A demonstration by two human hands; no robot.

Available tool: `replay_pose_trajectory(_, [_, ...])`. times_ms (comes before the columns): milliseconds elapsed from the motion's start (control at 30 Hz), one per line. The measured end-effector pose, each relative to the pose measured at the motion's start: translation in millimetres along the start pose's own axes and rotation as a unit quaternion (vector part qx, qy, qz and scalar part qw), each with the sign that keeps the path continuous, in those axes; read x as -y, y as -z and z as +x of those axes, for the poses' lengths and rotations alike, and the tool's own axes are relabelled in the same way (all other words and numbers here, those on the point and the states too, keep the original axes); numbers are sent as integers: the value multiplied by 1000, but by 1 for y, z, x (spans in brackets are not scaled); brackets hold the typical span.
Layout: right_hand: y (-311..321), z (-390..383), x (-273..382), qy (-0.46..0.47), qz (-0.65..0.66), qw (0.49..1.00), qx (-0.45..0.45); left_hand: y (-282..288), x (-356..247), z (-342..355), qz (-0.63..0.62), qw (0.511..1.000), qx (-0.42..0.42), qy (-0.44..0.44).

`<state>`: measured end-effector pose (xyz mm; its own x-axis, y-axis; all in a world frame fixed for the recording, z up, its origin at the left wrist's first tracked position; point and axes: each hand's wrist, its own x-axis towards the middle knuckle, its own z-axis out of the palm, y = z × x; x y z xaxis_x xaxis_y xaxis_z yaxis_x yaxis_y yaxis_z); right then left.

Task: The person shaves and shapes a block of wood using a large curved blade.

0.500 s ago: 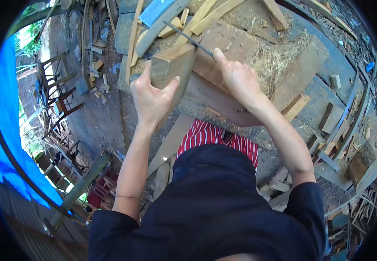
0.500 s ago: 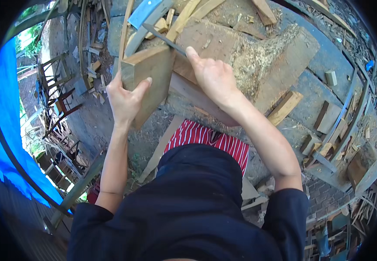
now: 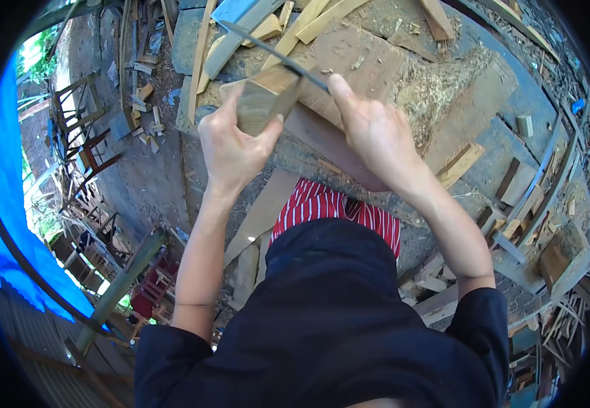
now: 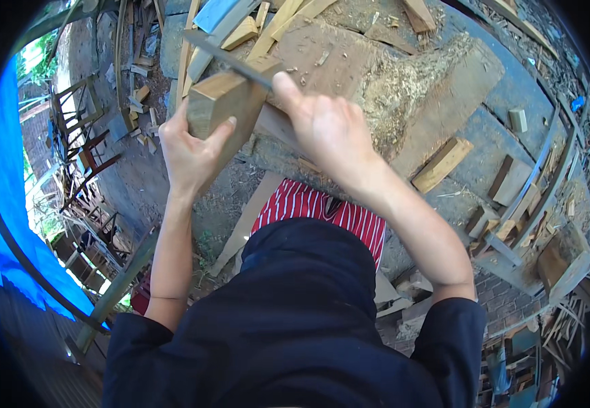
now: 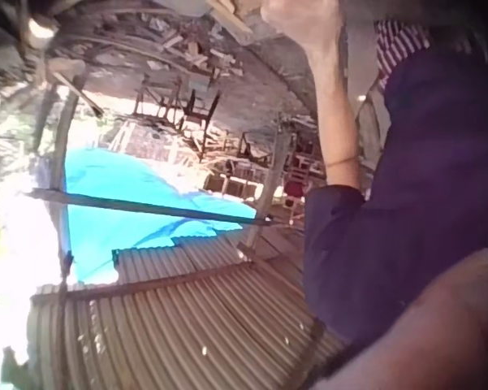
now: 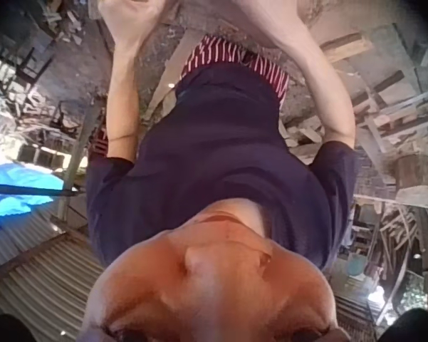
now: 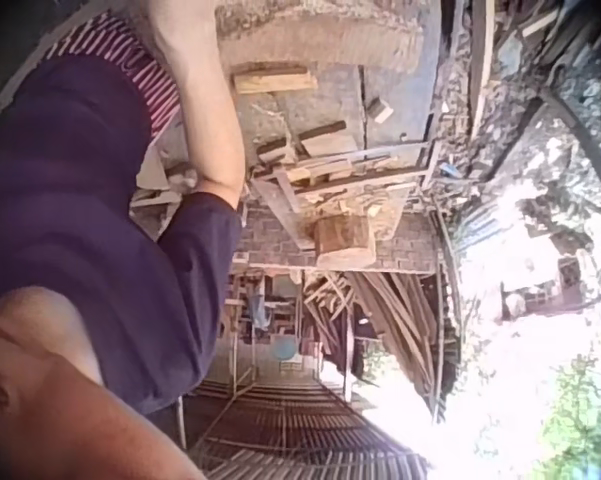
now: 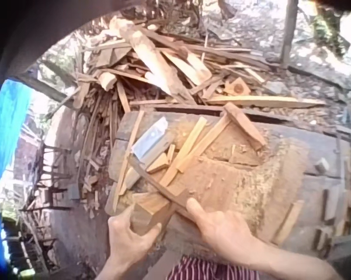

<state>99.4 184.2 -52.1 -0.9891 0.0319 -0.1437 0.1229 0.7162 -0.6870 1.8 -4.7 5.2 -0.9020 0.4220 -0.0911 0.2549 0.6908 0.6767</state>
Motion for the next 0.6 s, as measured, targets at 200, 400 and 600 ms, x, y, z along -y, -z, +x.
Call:
replay_pose_trajectory(200, [-9,6,-32,-22,-68,997,39,-3,0,-4,41,996,33,-75])
replay_pose_trajectory(400, [15,-9,12,20,-24,999,18,6,0,-2,62,994,46,-84])
replay_pose_trajectory(600, [-8,10,-33,-69,-23,993,98,-6,4,0,73,989,61,-116])
